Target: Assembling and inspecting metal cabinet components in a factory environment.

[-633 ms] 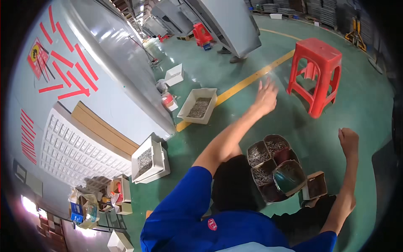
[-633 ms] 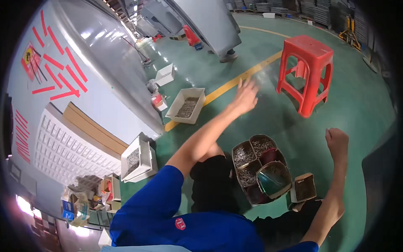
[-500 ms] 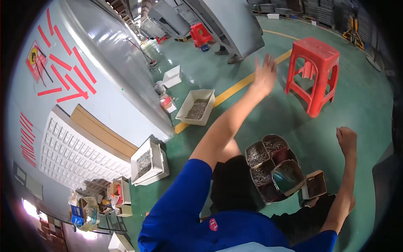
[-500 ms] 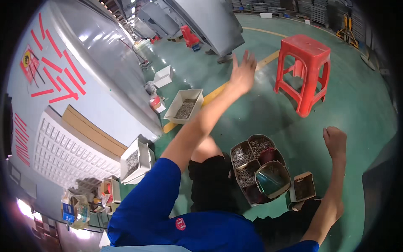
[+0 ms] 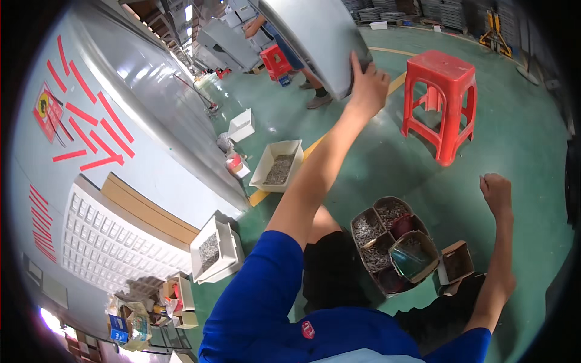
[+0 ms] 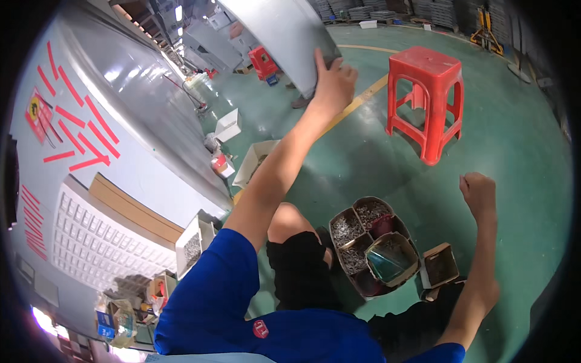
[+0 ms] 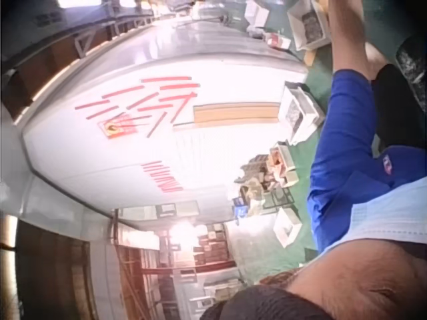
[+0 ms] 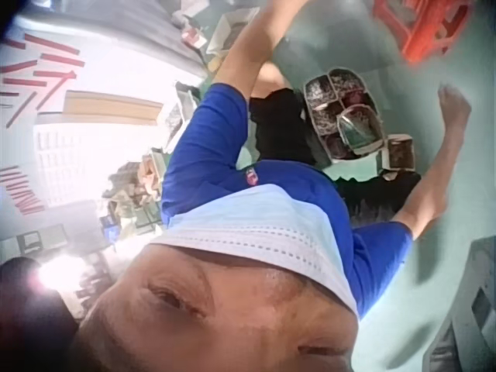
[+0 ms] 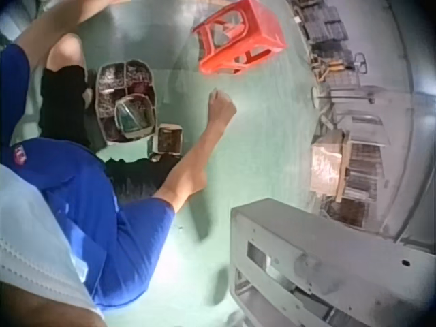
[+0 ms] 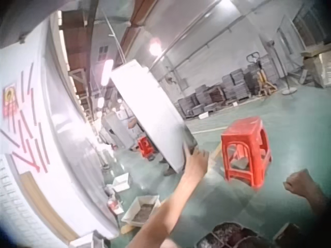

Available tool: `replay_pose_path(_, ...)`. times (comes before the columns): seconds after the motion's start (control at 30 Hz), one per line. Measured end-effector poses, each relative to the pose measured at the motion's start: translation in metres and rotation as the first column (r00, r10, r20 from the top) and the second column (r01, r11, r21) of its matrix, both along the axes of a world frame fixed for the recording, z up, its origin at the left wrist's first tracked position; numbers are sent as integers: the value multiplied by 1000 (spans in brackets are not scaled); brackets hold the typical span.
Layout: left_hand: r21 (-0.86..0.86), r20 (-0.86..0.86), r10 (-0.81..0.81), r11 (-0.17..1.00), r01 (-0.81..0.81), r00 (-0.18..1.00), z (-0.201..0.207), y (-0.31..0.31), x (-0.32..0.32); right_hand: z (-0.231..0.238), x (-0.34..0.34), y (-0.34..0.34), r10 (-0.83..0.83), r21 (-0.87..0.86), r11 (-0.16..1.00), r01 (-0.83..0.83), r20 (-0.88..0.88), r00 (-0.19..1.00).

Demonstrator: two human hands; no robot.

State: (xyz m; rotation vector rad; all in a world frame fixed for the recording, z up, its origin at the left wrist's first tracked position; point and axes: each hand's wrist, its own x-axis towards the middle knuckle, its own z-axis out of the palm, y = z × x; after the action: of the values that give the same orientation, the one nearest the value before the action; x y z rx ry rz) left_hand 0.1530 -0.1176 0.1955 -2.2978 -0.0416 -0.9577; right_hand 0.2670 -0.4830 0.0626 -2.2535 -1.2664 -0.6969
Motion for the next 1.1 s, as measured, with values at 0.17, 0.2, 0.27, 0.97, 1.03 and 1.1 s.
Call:
replay_pose_path(0.17,-33,191,-251,965,262,949,9,14,-58,-1,-2,-1,3,1,1000,-3,-45,999)
replay_pose_path(0.2,-63,203,-221,969,238,954,10,17,-73,-2,-3,0,-1,-9,1000,0,-56,998)
replay_pose_path(0.27,-130,237,-165,971,199,957,12,17,-102,-6,-1,-1,-14,-16,1000,13,-46,999)
replay_pose_path(0.97,-441,779,308,888,128,547,26,120,-241,-33,6,-3,0,-38,999,-2,-57,998)
replay_pose_path(1.03,-562,759,331,769,306,561,24,130,-241,-32,6,-1,-2,-42,999,0,-64,998)
replay_pose_path(1.1,-648,686,339,688,328,644,22,136,-238,-31,5,1,-20,-48,999,16,-98,995)
